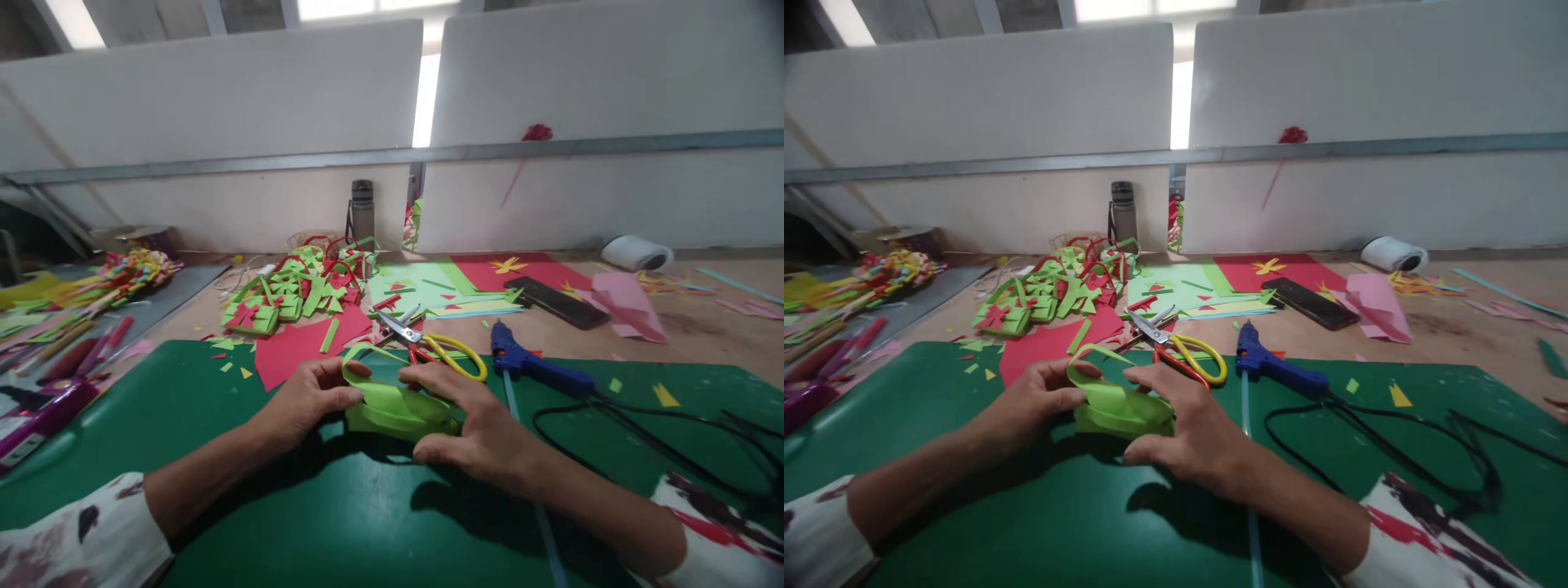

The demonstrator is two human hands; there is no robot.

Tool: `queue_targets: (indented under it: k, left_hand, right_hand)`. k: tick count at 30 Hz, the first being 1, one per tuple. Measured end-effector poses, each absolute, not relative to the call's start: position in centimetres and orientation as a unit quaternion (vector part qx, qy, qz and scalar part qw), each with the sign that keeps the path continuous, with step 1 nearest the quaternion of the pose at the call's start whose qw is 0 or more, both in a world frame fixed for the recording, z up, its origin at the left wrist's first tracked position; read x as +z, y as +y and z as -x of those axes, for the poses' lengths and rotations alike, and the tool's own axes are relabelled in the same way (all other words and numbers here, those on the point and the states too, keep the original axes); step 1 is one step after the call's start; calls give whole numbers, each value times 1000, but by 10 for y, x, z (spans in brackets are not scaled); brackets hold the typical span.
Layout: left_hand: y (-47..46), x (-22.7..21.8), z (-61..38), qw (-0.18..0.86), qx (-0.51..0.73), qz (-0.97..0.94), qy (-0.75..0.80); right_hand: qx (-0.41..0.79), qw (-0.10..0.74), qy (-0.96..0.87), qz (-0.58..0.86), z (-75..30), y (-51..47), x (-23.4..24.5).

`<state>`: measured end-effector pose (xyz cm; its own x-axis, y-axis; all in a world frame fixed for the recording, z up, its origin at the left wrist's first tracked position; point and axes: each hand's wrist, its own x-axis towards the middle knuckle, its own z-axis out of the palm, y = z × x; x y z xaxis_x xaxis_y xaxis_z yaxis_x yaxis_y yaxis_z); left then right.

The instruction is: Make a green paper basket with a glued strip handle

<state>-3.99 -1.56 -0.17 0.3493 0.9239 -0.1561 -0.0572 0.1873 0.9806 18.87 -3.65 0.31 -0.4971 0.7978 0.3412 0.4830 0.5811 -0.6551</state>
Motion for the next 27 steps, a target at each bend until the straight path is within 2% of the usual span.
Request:
queue_targets:
  k: [6, 11, 16, 27]
  left_hand:
    - [-14, -8, 36, 676, 395, -475, 402]
    - [-15, -13, 36, 677, 403, -465, 404]
    - [-18, -9, 37, 679, 376, -506, 376]
    - [-26, -1, 43, 710, 320, -514, 360]
  right_hand:
    - [423, 260, -780, 381, -203, -30, 20]
    - [570, 293, -711, 291, -207, -26, 16]
    - [582, 339, -680, 289, -205, -27, 11]
    - [609, 367, -636, 300, -201, -26, 1]
